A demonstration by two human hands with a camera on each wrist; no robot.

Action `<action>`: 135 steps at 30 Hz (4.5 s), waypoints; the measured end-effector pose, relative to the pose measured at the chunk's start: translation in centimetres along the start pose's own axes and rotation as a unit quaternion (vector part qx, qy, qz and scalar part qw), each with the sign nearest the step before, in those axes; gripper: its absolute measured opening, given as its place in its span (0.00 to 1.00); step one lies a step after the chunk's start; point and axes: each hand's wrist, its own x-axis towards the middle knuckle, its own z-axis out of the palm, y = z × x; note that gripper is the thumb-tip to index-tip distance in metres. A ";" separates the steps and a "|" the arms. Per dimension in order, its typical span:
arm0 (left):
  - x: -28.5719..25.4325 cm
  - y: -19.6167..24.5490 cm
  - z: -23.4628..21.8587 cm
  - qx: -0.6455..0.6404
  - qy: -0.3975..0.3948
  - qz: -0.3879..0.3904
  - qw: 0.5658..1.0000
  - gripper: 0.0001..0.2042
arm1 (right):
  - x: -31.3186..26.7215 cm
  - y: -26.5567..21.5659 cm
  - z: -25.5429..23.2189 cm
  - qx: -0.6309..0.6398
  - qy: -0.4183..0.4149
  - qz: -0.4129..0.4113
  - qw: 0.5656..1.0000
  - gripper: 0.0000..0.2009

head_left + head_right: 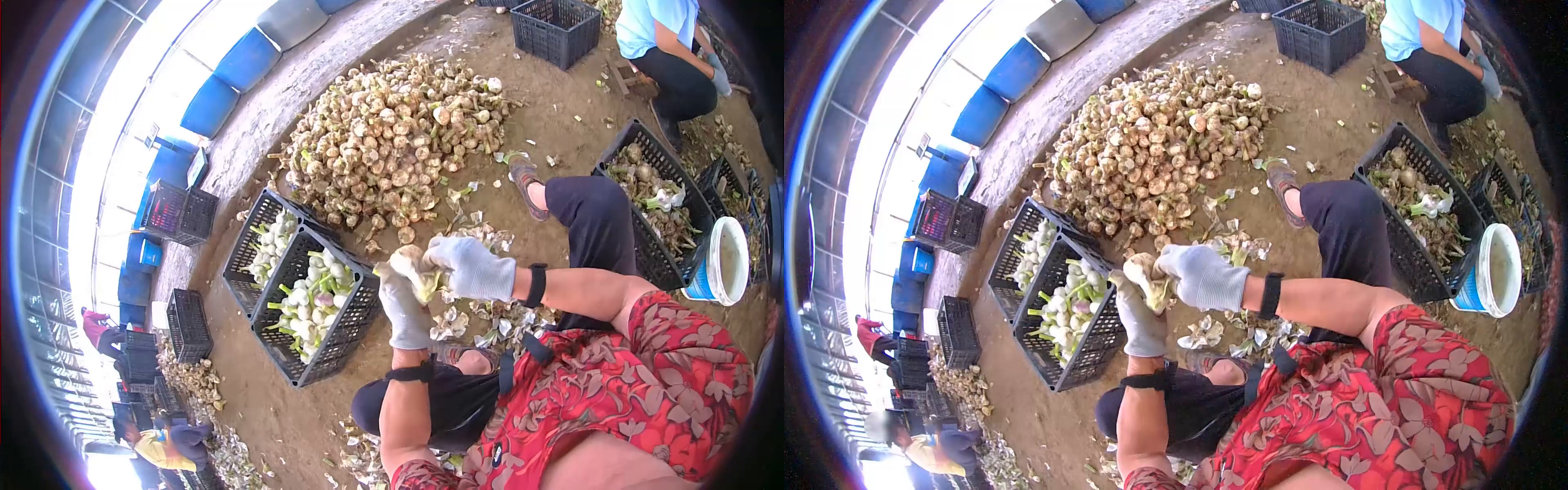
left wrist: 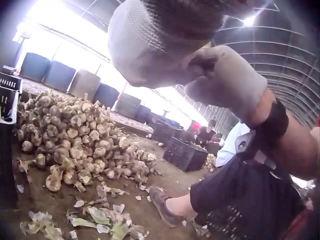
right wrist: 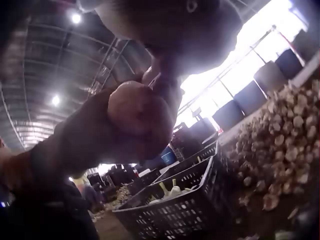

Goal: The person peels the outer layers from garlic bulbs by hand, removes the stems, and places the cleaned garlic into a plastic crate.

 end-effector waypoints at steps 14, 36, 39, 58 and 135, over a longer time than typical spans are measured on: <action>-2.0 0.4 0.7 -0.099 -0.109 -0.166 0.975 0.26 | 2.6 6.4 -4.6 -0.219 -0.034 0.136 0.966 0.19; -1.3 -0.3 -0.7 0.055 -0.162 -0.199 0.965 0.35 | 2.0 4.4 -4.0 0.203 -0.068 0.123 0.969 0.22; -0.5 -0.8 -1.4 0.130 -0.176 -0.130 0.967 0.38 | 1.5 5.1 -4.3 0.384 -0.143 0.160 0.898 0.22; -1.3 1.0 1.1 0.448 -0.053 0.041 0.892 0.34 | 2.4 0.7 -5.4 0.169 -0.174 0.003 0.970 0.22; 0.2 3.8 1.7 0.477 0.088 0.227 0.844 0.08 | 7.5 2.0 -2.9 0.044 -0.169 -0.058 0.983 0.24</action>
